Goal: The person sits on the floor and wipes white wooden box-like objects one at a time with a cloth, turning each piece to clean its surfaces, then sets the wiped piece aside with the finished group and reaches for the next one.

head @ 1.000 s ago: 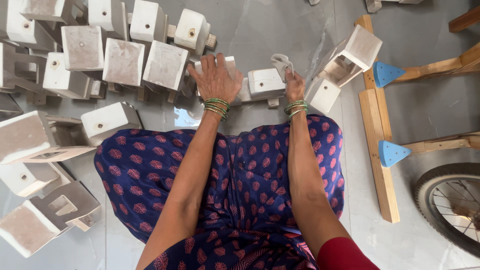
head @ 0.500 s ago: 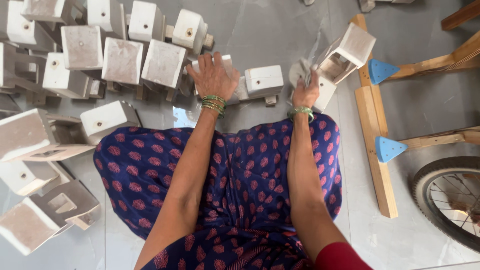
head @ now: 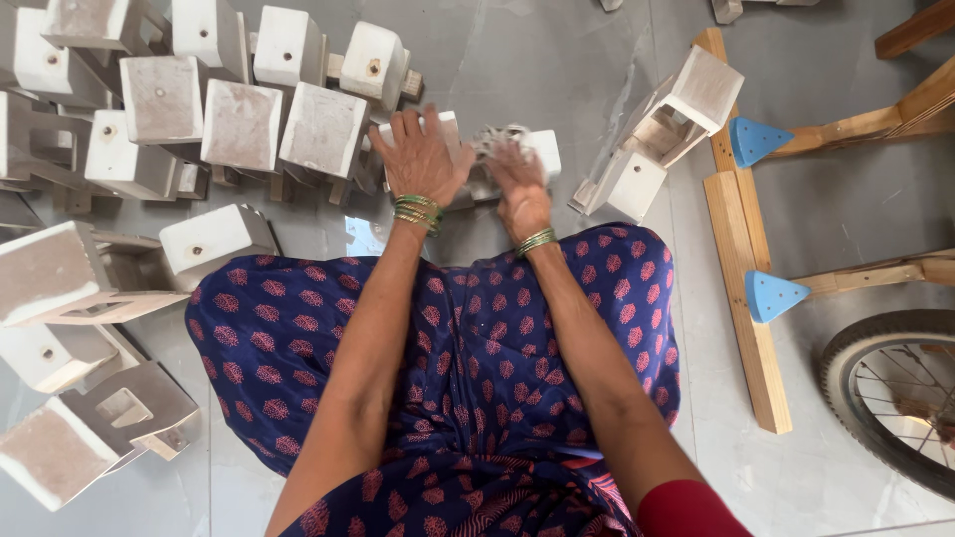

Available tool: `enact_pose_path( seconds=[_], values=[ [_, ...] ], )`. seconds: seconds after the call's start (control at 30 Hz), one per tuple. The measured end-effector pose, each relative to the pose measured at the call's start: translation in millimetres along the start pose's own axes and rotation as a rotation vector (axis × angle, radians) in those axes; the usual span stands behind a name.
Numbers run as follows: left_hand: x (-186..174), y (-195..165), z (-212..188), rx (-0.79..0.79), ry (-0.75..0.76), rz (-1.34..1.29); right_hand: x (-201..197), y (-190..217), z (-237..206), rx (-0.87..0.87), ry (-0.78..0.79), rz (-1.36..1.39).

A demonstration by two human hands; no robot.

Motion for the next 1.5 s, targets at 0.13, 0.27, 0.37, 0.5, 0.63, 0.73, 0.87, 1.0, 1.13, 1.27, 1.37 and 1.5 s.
enact_pose_path(
  seconds=[0.13,0.27,0.37,0.5,0.63,0.73,0.87,1.0,1.13,1.27,1.37,1.5],
  values=[
    [-14.3,16.5,-10.4,0.298,-0.178,0.173,-1.0,-12.8,1.9,0.112,-0.158,0.005],
    [-28.4,27.4,-27.4,0.341,0.111,0.060,-3.8,-24.2,5.8,0.093,-0.257,0.158],
    [-32.5,25.1,-42.3,0.211,0.294,-0.014,-11.8,-37.2,0.1,0.233,-0.339,0.454],
    [-35.8,38.5,-51.7,-0.023,0.401,-0.094,-17.4,-49.0,-6.1,0.421,-0.481,0.686],
    [-32.1,56.6,-61.1,-0.182,0.461,-0.354,0.5,-27.5,10.2,0.228,-0.393,0.461],
    [-25.7,59.6,-63.0,-0.217,0.455,-0.368,24.5,13.0,10.6,0.075,-0.362,-0.050],
    [-22.1,62.5,-62.5,-0.250,0.454,-0.416,44.9,43.6,-13.6,0.251,-0.048,0.205],
    [-22.8,62.1,-63.1,-0.239,0.476,-0.416,44.2,35.9,-9.8,0.124,-0.108,0.134],
    [-25.9,58.5,-63.9,-0.229,0.474,-0.374,26.7,12.3,35.3,0.205,-0.101,-0.449],
    [-27.9,55.3,-64.7,-0.264,0.455,-0.367,15.0,26.5,30.8,0.339,-0.107,-0.085],
    [-27.0,55.4,-64.7,-0.277,0.445,-0.377,7.4,52.7,3.4,0.344,0.011,0.052],
    [-26.6,60.6,-63.9,-0.282,0.424,-0.409,-3.9,62.4,-27.0,0.124,-0.039,0.121]
  ],
)
Point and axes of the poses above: each hand's wrist, its own z-axis towards the middle knuckle, its own x-axis out of the palm, y = z × x, the point moved 1 cm from there along z, towards the middle knuckle, and after that the axes turned 13 degrees about y, right-handed, at the moved point
